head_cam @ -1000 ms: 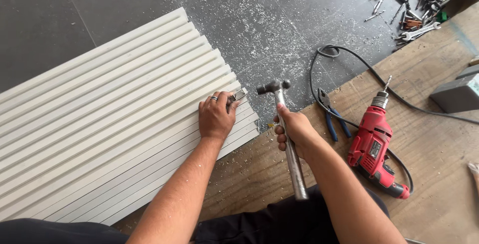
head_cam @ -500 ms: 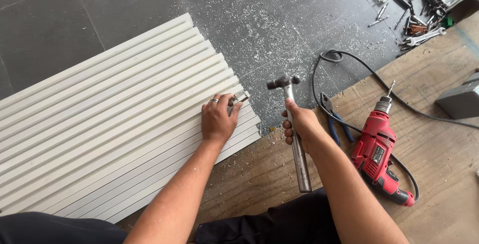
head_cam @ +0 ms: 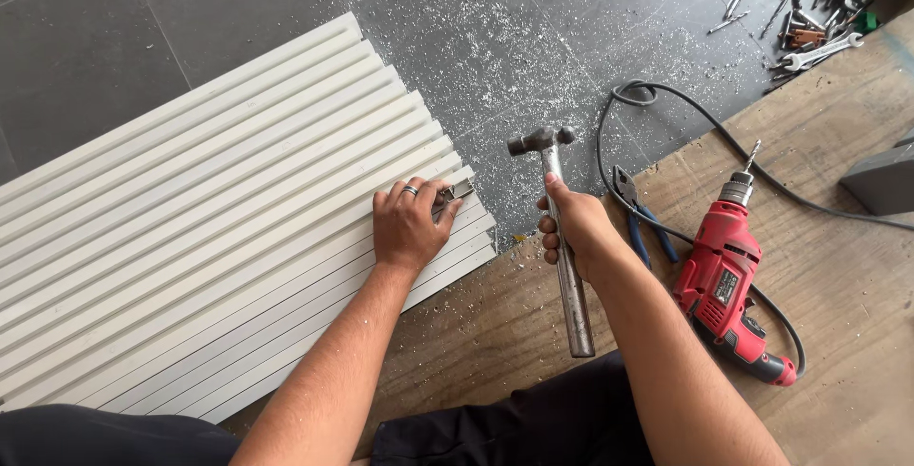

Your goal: The person uses a hammer and a metal punch to drive fasteners into the ends of stacked white moldings. They then use a red power drill to drive screws into the moldings, securing them together.

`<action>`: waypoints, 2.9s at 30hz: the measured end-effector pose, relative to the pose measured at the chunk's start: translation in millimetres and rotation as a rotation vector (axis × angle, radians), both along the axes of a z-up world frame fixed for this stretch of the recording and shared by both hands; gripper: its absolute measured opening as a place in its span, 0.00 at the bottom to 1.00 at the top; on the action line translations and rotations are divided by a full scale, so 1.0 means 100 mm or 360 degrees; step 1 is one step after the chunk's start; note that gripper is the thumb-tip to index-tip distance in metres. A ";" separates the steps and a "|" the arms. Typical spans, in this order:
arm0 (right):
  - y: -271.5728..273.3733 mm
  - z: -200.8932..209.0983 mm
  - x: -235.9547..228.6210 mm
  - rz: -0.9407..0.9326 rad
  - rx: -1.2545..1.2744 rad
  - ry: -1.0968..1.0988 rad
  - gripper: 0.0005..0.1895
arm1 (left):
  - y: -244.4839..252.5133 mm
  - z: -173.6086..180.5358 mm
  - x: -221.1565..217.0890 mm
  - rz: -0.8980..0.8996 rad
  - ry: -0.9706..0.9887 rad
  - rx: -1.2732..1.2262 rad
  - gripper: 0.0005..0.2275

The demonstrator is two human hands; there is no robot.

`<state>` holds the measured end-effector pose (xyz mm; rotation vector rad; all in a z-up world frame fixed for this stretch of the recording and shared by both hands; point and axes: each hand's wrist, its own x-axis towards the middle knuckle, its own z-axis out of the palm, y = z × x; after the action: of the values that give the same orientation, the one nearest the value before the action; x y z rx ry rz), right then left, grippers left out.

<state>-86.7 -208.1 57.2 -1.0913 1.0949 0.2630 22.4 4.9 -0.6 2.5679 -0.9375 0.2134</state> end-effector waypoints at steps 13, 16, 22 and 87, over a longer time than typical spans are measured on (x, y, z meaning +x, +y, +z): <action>0.05 0.08 0.03 0.0050 -0.0030 -0.0007 0.22 | -0.02 0.02 -0.01 0.0041 0.0072 0.0026 0.13; 0.06 0.10 0.04 0.0079 -0.0065 0.0019 0.23 | -0.03 0.02 -0.01 0.0043 0.0082 0.0019 0.13; 0.06 0.08 0.04 0.0084 -0.0048 0.0005 0.23 | -0.03 0.02 -0.01 0.0051 0.0089 0.0019 0.13; 0.04 0.35 0.02 0.0939 -0.1587 -0.0111 0.26 | -0.14 -0.09 0.16 0.0034 0.0112 -0.0100 0.13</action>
<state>-84.2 -204.2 92.5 -2.3012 0.8000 0.1244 38.7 -9.3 -9.7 2.5119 -0.8645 0.1551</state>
